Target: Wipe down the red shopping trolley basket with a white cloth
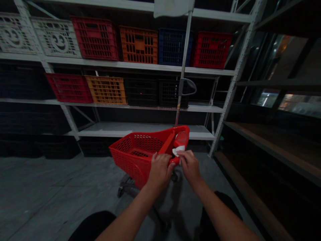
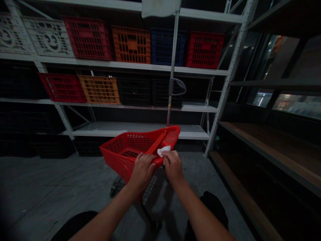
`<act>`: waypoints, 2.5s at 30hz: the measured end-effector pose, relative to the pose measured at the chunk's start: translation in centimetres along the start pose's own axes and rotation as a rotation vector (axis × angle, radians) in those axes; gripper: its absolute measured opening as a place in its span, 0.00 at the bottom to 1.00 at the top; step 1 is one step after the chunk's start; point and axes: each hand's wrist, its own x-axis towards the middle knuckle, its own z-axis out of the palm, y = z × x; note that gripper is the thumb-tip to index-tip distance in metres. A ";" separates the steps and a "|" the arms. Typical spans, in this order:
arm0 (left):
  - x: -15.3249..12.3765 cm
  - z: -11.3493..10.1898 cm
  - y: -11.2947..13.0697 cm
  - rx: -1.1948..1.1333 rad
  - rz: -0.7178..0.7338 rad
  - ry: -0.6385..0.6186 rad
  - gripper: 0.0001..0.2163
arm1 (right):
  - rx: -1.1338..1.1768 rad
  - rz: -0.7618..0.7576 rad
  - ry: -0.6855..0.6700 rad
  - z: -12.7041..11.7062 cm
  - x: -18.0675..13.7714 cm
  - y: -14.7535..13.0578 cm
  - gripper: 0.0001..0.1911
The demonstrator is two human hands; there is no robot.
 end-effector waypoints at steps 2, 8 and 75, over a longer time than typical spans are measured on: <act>0.2 0.6 0.6 0.036 -0.015 -0.006 0.16 | 0.070 -0.077 -0.045 0.3 -0.8 -1.4 0.10; 0.2 0.9 0.5 0.119 -0.058 0.015 0.17 | -0.008 -0.166 -0.172 -0.1 1.9 0.9 0.10; -2.0 -6.5 -12.9 0.119 0.043 0.088 0.11 | -0.189 -0.427 -0.244 3.7 3.7 0.2 0.12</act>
